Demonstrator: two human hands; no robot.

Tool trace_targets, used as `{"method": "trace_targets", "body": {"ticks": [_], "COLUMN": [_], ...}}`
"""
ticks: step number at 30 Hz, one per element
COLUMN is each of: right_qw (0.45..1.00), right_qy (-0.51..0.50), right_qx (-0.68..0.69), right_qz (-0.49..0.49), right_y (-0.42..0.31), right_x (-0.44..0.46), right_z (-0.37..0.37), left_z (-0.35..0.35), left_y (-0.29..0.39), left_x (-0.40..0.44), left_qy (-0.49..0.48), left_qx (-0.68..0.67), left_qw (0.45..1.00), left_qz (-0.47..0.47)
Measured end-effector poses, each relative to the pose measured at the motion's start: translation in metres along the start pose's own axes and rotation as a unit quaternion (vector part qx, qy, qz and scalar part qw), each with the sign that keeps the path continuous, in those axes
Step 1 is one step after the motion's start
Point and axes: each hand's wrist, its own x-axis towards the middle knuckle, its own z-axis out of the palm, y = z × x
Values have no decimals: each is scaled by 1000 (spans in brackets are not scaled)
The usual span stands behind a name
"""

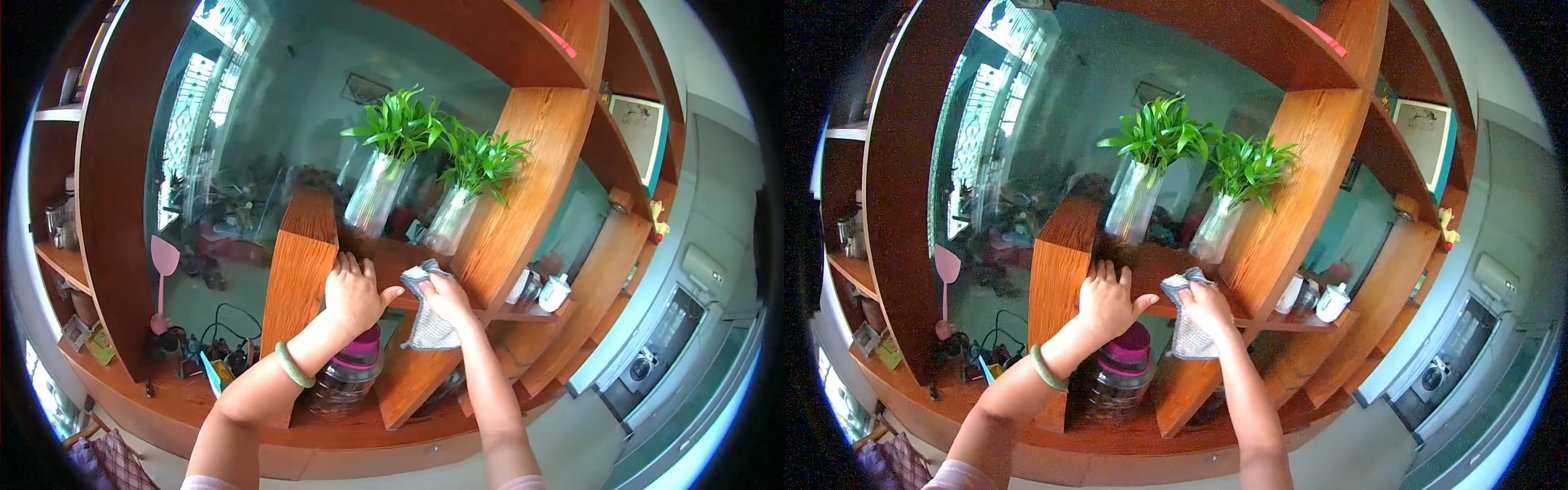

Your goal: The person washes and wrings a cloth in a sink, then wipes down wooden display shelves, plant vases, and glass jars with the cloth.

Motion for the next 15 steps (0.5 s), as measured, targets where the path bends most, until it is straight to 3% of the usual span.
{"method": "trace_targets", "body": {"ticks": [2,7,8,11,14,15], "right_qw": [999,998,996,997,997,996], "right_qy": [6,-27,-74,-46,21,-3], "right_qx": [12,6,25,21,28,34], "right_qz": [-34,-57,-44,-58,-71,-83], "right_y": [-12,-39,-46,-53,-50,-43], "right_x": [3,22,28,34,28,30], "right_z": [5,18,18,28,30,26], "left_z": [-7,-46,-52,-61,-60,-60], "left_y": [0,8,11,20,21,19], "left_x": [-2,-40,-52,-94,-136,-153], "left_qy": [-4,17,14,-15,-107,-120], "left_qx": [5,-141,-180,-247,-296,-302], "left_qw": [1000,986,978,961,937,935], "left_qz": [-14,85,104,125,150,145]}}
